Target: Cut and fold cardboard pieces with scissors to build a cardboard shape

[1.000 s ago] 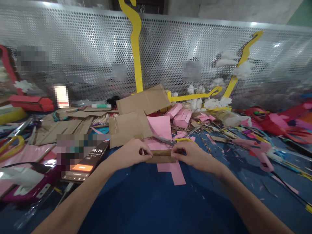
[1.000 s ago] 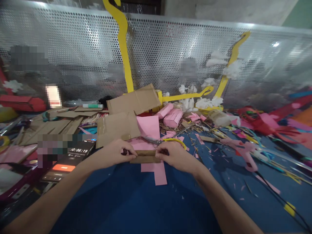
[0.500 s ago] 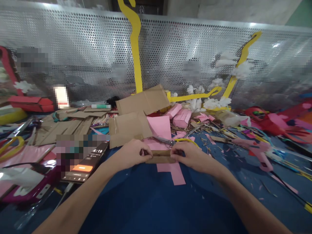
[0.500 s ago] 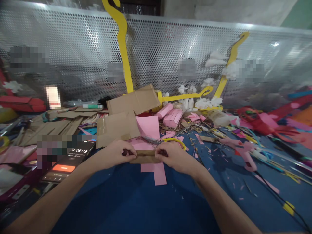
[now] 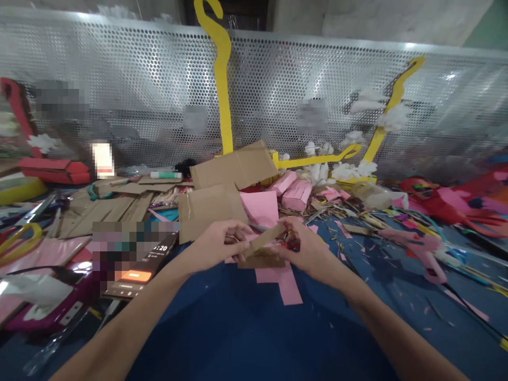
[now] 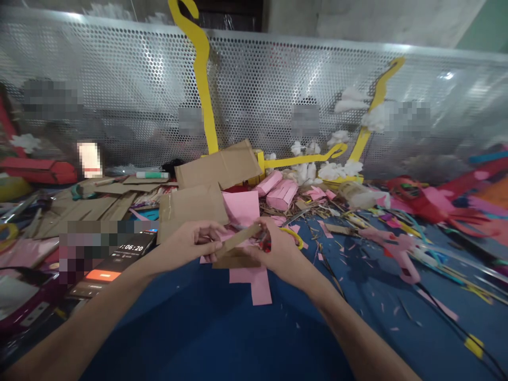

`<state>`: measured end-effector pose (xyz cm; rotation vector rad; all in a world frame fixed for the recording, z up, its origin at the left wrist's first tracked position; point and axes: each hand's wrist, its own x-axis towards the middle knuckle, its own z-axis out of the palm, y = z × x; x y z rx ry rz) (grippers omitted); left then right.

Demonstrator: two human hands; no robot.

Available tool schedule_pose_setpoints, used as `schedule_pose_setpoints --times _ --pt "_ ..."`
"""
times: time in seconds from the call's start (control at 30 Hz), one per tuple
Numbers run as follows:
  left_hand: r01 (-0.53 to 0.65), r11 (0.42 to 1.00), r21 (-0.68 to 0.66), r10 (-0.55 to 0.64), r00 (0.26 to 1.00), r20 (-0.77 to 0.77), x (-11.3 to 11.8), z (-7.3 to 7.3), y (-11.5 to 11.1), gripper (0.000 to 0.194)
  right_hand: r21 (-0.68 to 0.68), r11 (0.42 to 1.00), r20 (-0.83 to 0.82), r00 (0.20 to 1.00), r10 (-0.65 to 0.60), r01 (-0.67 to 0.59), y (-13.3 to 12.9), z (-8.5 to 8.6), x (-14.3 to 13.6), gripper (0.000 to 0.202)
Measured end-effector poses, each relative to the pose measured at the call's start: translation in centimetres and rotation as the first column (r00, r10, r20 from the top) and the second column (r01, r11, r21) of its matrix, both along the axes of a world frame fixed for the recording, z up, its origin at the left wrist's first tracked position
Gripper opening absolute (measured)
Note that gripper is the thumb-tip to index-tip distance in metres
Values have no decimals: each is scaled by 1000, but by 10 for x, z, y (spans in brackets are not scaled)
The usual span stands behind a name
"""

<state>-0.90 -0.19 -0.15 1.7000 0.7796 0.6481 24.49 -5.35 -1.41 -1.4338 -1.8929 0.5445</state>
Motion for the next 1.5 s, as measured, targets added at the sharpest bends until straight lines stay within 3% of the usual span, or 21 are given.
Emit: schedule_pose_setpoints --times 0.13,0.27,0.33,0.47,0.7,0.8,0.9,1.03,1.23,1.33,1.5 --pt "-62 992 -111 72 994 84 13 0 -10 42 -83 992 -351 934 61 -95 5 -8 -10 59" --pt "-89 995 -34 93 985 142 26 -4 -17 44 -78 966 -509 843 175 -248 4 -9 -19 30" --pt "-135 991 -7 135 982 133 29 -6 -18 37 -34 963 -485 847 218 -268 3 -8 -22 15" --pt "-220 975 -11 220 966 139 29 -5 -18 27 13 968 -412 880 235 -252 -1 -4 -25 14" --pt "-134 991 -16 135 989 66 26 -6 -22 23 64 984 -309 934 181 -169 -6 4 -32 15" --pt "-154 978 138 155 988 5 21 -3 -20 30 75 989 -139 981 137 -128 -5 7 -25 8" --pt "-237 903 359 267 963 -35 13 7 -17 34 114 980 86 984 156 -166 -4 12 -9 8" --pt "-47 864 502 177 961 -214 4 17 -14 15 95 953 292 923 249 -287 -4 15 7 10" --pt "151 868 472 63 911 -408 -1 12 -12 16 43 923 355 869 344 -383 -2 12 10 10" --pt "202 880 429 16 892 -453 -1 10 -11 16 46 909 321 867 380 -415 1 11 12 13" --pt "191 878 439 22 899 -437 -2 9 -11 15 20 912 285 876 388 -411 1 15 16 12"
